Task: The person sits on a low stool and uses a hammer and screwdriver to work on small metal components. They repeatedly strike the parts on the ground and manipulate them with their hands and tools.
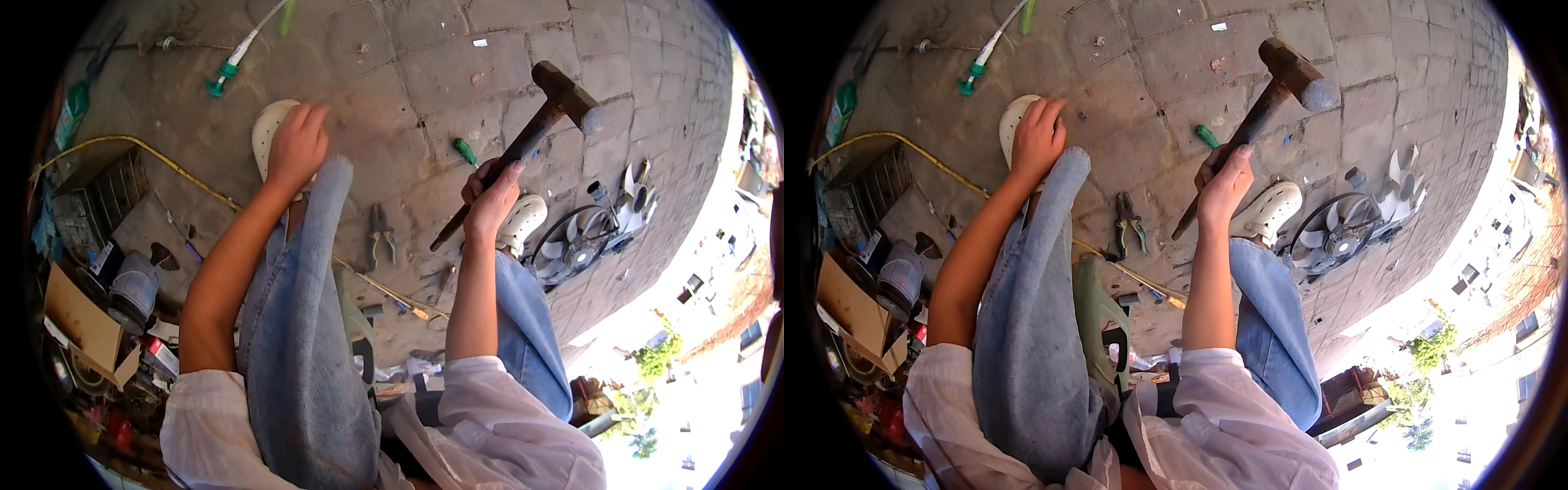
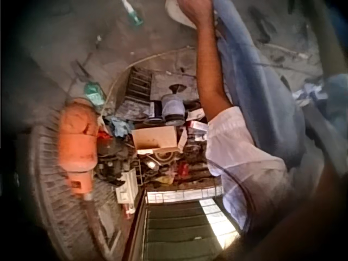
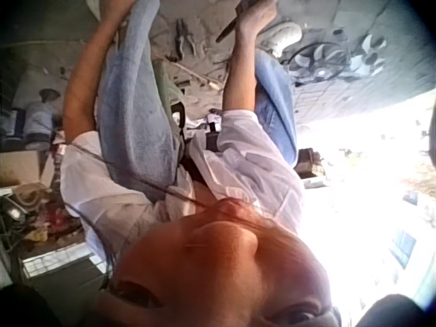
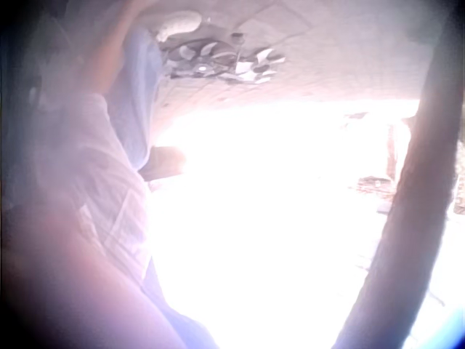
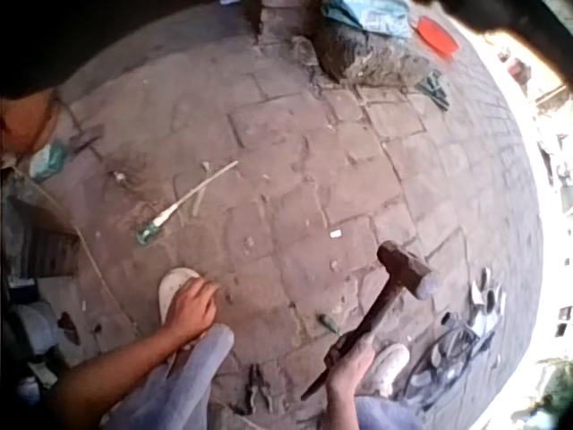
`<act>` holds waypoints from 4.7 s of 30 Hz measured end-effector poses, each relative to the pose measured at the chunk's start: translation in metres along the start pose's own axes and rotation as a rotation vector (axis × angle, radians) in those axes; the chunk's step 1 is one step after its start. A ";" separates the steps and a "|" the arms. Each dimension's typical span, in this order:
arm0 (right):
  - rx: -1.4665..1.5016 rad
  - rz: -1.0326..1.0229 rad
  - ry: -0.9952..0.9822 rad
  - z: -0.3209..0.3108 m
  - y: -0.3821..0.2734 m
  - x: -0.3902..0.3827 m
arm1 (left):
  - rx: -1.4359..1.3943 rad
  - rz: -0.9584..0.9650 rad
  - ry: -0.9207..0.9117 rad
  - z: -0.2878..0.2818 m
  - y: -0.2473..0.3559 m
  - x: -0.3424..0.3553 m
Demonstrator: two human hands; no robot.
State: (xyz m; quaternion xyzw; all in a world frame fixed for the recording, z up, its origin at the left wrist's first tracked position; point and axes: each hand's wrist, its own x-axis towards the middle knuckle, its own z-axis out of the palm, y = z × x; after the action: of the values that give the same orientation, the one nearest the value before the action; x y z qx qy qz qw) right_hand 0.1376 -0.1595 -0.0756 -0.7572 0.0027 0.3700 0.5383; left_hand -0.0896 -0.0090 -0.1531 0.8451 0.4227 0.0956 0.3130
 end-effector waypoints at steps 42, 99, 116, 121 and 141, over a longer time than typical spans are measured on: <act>-0.050 0.236 0.015 -0.011 0.017 0.006 | 0.005 -0.036 -0.058 -0.001 0.000 0.001; -0.218 0.257 0.284 -0.145 0.217 -0.048 | -0.059 0.504 -0.387 0.118 0.119 0.192; -0.147 0.263 0.266 -0.137 0.207 -0.048 | -0.156 0.510 -0.221 0.141 0.108 0.171; -0.159 0.246 0.299 -0.138 0.210 -0.047 | -0.317 0.276 -0.283 0.137 0.113 0.169; -0.156 0.252 0.291 -0.137 0.208 -0.048 | -0.044 0.347 -0.358 0.114 0.131 0.170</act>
State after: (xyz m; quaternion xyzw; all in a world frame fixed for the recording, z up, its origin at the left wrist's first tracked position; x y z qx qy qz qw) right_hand 0.0956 -0.3779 -0.1974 -0.8357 0.1466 0.3200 0.4215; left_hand 0.1508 0.0137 -0.1803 0.9014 0.2068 0.0059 0.3803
